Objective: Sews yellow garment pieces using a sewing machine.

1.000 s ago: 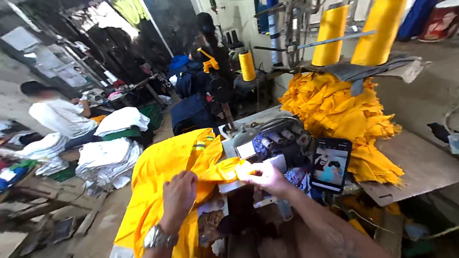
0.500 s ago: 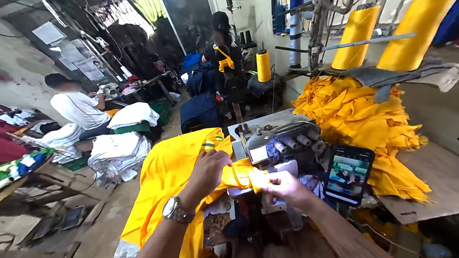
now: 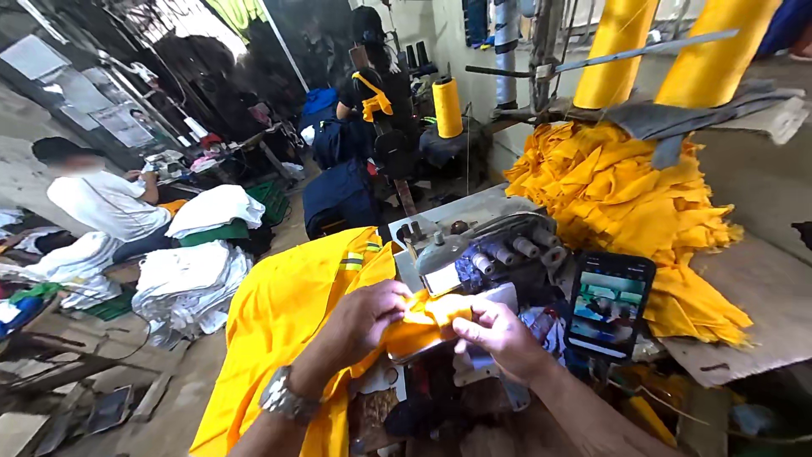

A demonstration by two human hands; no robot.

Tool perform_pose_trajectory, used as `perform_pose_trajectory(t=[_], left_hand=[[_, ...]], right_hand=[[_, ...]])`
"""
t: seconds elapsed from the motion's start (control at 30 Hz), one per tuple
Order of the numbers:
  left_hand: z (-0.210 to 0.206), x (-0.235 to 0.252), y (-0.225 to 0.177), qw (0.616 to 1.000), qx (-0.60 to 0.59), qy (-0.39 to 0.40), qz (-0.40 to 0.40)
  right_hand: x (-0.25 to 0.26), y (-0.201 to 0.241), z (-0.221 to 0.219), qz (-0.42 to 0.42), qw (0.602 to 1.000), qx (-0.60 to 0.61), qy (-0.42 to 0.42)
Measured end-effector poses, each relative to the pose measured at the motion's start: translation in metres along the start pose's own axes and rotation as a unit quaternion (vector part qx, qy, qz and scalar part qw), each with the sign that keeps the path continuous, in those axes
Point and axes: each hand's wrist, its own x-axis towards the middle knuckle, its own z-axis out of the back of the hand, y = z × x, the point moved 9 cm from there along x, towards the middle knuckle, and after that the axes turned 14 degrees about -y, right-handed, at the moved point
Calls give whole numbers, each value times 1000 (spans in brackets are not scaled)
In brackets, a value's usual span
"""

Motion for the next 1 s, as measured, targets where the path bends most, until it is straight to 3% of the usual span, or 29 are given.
perform_pose_trajectory(t=[0.1, 0.2, 0.3, 0.43, 0.57, 0.67, 0.8, 0.93, 1.0], left_hand=[[-7, -2, -13, 994, -51, 93, 8], [-11, -1, -4, 987, 117, 113, -7], [-7, -1, -16, 976, 203, 53, -56], [1, 2, -31, 984, 155, 8, -87], [4, 8, -41, 996, 68, -40, -42], [-6, -13, -29, 995, 20, -87, 45], [-27, -75, 18, 987, 100, -69, 109], [3, -68, 32, 966, 206, -45, 147], [9, -51, 10, 967, 222, -86, 95]], right_hand=[[8, 7, -16, 53, 995, -66, 46], [11, 3, -28, 32, 986, -146, 80], [15, 14, -25, 44, 991, -121, 30], [13, 7, -28, 74, 989, -115, 59], [9, 5, -37, 5, 972, -200, 125], [1, 13, -28, -61, 992, -89, 61], [-16, 2, -5, -108, 994, -14, 13], [-25, -20, -8, -131, 991, -3, 7], [-21, -19, -8, -128, 992, -2, -7]])
